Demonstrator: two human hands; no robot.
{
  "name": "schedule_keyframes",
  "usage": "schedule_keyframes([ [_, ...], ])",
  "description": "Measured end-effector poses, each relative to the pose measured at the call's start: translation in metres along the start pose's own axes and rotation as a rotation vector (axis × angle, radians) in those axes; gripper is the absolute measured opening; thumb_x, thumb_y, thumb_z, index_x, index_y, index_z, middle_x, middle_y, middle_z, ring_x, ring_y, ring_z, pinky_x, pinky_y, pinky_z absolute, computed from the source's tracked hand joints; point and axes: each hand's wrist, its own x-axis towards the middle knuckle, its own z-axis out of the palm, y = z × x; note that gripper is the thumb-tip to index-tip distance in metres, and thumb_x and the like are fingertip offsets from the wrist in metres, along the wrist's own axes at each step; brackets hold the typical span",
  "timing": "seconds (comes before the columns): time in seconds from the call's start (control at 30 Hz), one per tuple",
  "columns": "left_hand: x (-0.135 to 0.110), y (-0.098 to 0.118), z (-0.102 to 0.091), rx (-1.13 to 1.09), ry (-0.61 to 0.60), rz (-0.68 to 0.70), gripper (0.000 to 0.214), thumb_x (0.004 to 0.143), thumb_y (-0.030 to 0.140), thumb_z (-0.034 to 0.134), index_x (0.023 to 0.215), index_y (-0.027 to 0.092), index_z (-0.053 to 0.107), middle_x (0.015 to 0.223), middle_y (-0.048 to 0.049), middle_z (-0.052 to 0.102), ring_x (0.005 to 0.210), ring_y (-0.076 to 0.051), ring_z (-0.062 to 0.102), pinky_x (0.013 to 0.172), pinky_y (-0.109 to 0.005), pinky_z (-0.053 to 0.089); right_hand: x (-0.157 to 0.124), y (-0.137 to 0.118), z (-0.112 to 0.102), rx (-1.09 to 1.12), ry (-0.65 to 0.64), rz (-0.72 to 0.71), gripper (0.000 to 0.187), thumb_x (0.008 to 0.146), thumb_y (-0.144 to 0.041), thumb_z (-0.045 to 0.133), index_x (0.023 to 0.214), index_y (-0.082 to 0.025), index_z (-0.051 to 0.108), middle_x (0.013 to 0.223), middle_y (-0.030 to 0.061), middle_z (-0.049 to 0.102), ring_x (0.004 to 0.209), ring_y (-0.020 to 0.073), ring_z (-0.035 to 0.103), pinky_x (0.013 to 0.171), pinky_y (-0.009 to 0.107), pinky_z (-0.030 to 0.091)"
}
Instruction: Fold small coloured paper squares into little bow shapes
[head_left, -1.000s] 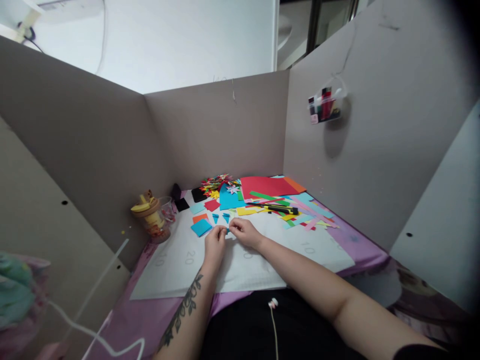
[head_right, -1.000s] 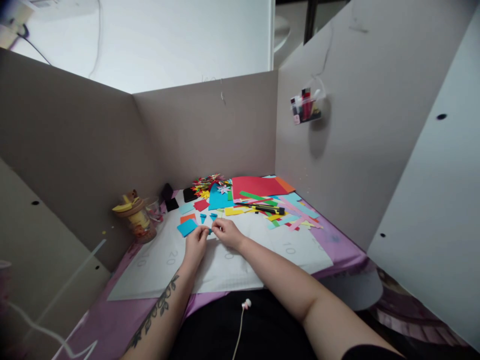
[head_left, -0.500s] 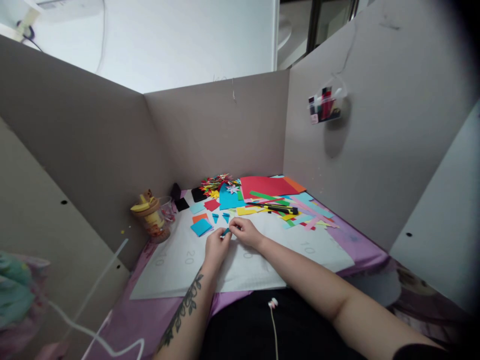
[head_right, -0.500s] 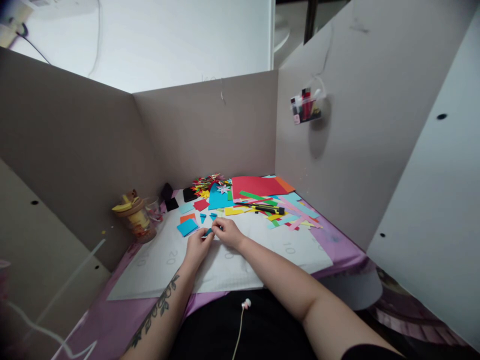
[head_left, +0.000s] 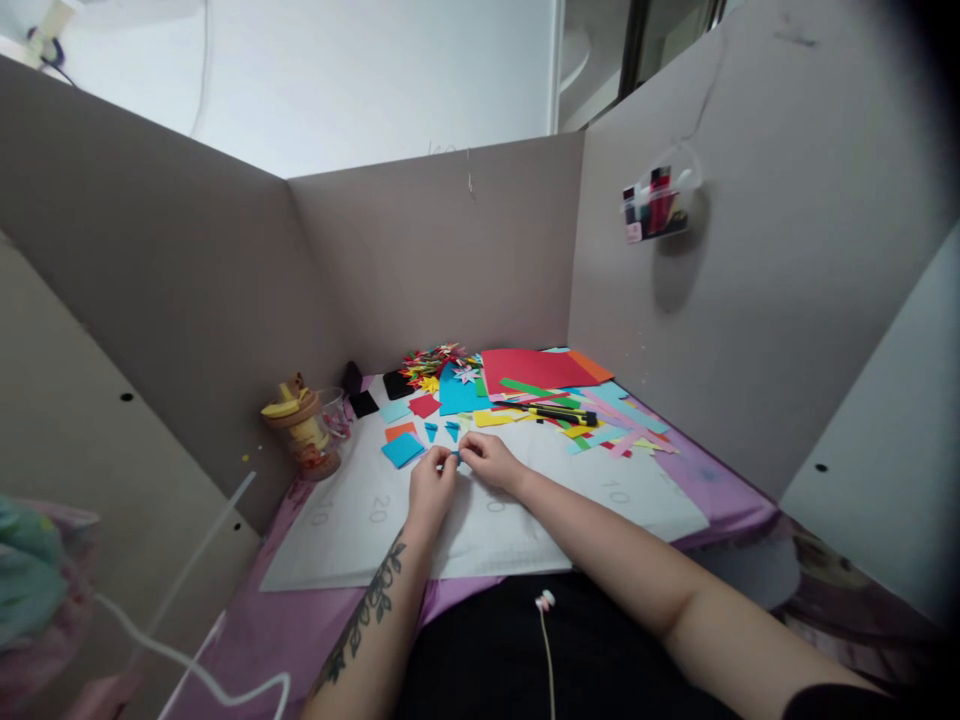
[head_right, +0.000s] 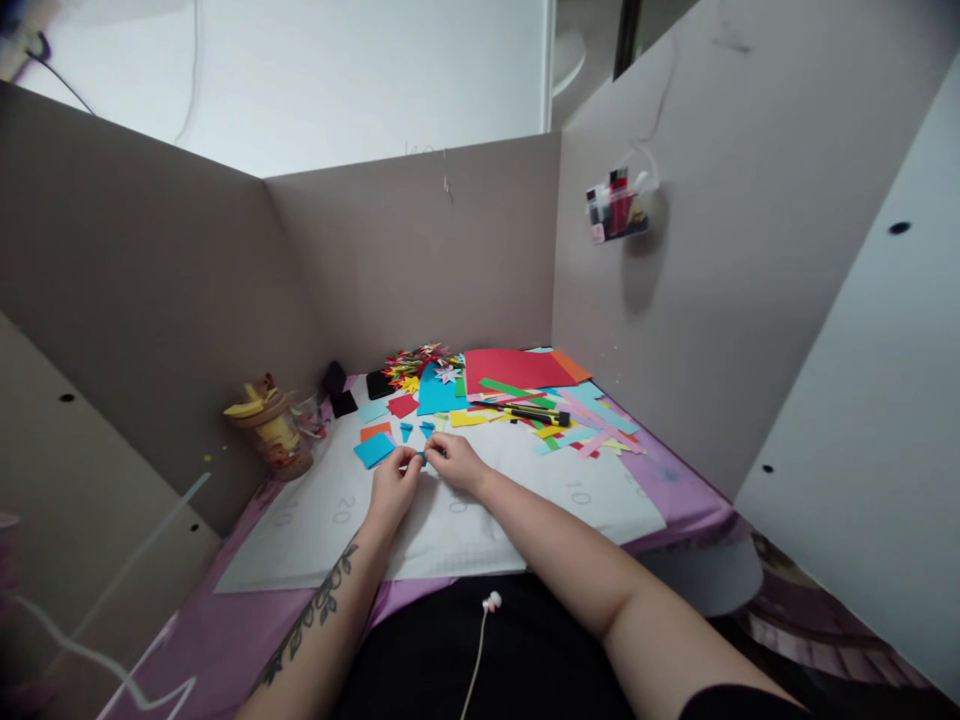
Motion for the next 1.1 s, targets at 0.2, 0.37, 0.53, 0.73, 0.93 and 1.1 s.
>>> schedule_keyframes([
  [0.2, -0.001, -0.001, 0.000, 0.013, -0.020, -0.014, 0.018, 0.081, 0.030, 0.046, 0.075, 0.018, 0.059, 0.074, -0.0018, 0.063, 0.071, -0.015, 0.057, 0.064, -0.025, 0.041, -0.001, -0.002, 0.000, -0.078, -0.068, 0.013, 0.011, 0.075, -0.017, 0.048, 0.069, -0.015, 0.058, 0.064, -0.0018, 0.055, 0.061, 0.0104, 0.048, 0.060, 0.021, 0.036],
  [0.37, -0.001, -0.003, -0.001, 0.048, -0.017, 0.003, 0.018, 0.082, 0.028, 0.044, 0.075, 0.018, 0.057, 0.072, -0.0013, 0.062, 0.068, -0.015, 0.055, 0.064, -0.025, 0.039, -0.002, -0.005, 0.000, -0.079, -0.077, 0.013, 0.012, 0.075, -0.018, 0.049, 0.071, -0.015, 0.059, 0.066, -0.0012, 0.057, 0.062, 0.0105, 0.049, 0.061, 0.021, 0.037],
  [0.53, 0.000, -0.004, 0.000, 0.021, 0.014, -0.014, 0.019, 0.082, 0.029, 0.044, 0.073, 0.018, 0.056, 0.071, -0.0009, 0.061, 0.068, -0.014, 0.055, 0.062, -0.024, 0.038, -0.002, -0.003, 0.000, -0.088, -0.070, 0.023, 0.011, 0.075, -0.018, 0.049, 0.070, -0.015, 0.059, 0.065, -0.0018, 0.056, 0.061, 0.0102, 0.048, 0.061, 0.021, 0.036],
  [0.73, -0.001, -0.001, 0.000, 0.012, -0.028, -0.038, 0.019, 0.081, 0.030, 0.045, 0.071, 0.018, 0.056, 0.069, -0.0005, 0.060, 0.067, -0.015, 0.054, 0.062, -0.025, 0.038, -0.002, -0.002, -0.002, -0.058, -0.045, 0.001, 0.012, 0.074, -0.018, 0.047, 0.069, -0.015, 0.058, 0.066, -0.0018, 0.056, 0.064, 0.0108, 0.049, 0.061, 0.021, 0.036],
  [0.93, -0.001, -0.001, -0.003, -0.083, 0.033, -0.082, 0.021, 0.080, 0.032, 0.044, 0.070, 0.017, 0.055, 0.067, -0.0004, 0.058, 0.066, -0.014, 0.053, 0.061, -0.024, 0.038, 0.000, 0.002, -0.004, 0.080, 0.016, 0.076, 0.012, 0.069, -0.018, 0.049, 0.076, -0.016, 0.058, 0.070, -0.0005, 0.058, 0.064, 0.0117, 0.050, 0.061, 0.023, 0.039],
  [1.1, 0.001, -0.001, -0.003, -0.126, 0.073, -0.148, 0.022, 0.079, 0.034, 0.046, 0.069, 0.016, 0.055, 0.063, -0.0001, 0.056, 0.061, -0.013, 0.050, 0.057, -0.023, 0.037, 0.003, 0.011, -0.007, 0.311, 0.054, 0.156, 0.025, 0.060, -0.012, 0.041, 0.079, -0.017, 0.057, 0.071, 0.0000, 0.058, 0.066, 0.0125, 0.053, 0.064, 0.025, 0.043],
])
